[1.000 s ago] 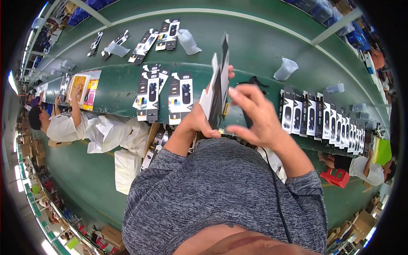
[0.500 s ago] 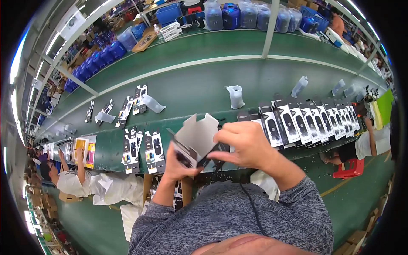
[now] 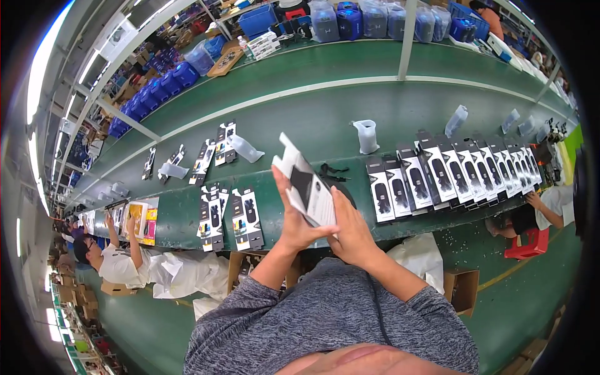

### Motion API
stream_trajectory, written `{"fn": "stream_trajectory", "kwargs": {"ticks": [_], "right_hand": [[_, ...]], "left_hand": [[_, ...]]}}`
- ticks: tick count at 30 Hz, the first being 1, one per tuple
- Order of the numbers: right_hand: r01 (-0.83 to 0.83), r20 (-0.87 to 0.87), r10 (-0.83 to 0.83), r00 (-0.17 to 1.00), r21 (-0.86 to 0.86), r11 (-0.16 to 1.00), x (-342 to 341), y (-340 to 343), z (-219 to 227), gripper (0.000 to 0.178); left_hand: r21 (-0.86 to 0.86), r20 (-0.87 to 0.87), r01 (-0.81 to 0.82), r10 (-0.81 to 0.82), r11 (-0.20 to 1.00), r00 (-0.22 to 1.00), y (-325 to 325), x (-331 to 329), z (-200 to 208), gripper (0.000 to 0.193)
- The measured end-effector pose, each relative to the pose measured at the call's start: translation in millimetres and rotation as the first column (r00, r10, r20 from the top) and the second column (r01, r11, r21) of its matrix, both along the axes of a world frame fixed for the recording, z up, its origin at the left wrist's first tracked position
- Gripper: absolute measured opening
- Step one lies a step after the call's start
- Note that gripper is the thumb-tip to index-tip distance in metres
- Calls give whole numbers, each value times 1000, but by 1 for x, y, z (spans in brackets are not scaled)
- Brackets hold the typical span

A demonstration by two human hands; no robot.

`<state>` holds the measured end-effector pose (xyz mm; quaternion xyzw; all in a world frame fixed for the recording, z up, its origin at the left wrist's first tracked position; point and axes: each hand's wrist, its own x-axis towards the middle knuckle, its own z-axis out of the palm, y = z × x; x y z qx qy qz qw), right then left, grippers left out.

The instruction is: The person folds flat cardboard packaging into boxes by hand and arranges the assembled boxes in a row on the table.

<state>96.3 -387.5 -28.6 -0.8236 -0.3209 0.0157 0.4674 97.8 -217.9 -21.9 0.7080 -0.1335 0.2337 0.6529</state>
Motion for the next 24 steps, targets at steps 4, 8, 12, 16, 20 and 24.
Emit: {"fn": "stream_trajectory", "kwargs": {"ticks": [4,8,12,16,20,24], "right_hand": [[-113,-128,152,980,273,955,1,-2,7,111],[-117,-167,232,958,510,852,14,-8,32,110],[-169,-134,320,938,631,757,12,-10,41,103],[-193,-94,336,937,661,725,16,-12,42,99],[-292,191,222,956,644,707,36,-17,64,95],[-373,221,305,926,662,650,37,-25,79,77]], "left_hand": [[-131,-12,83,-85,988,996,4,-10,17,125],[-235,-58,234,-254,943,965,-3,-31,27,109],[-252,-42,234,-252,939,967,-5,-30,33,103],[-116,25,213,-212,970,977,3,-22,38,86],[-90,65,292,-287,952,956,-4,-27,61,75],[15,156,218,-217,976,964,-8,-19,65,74]]}}
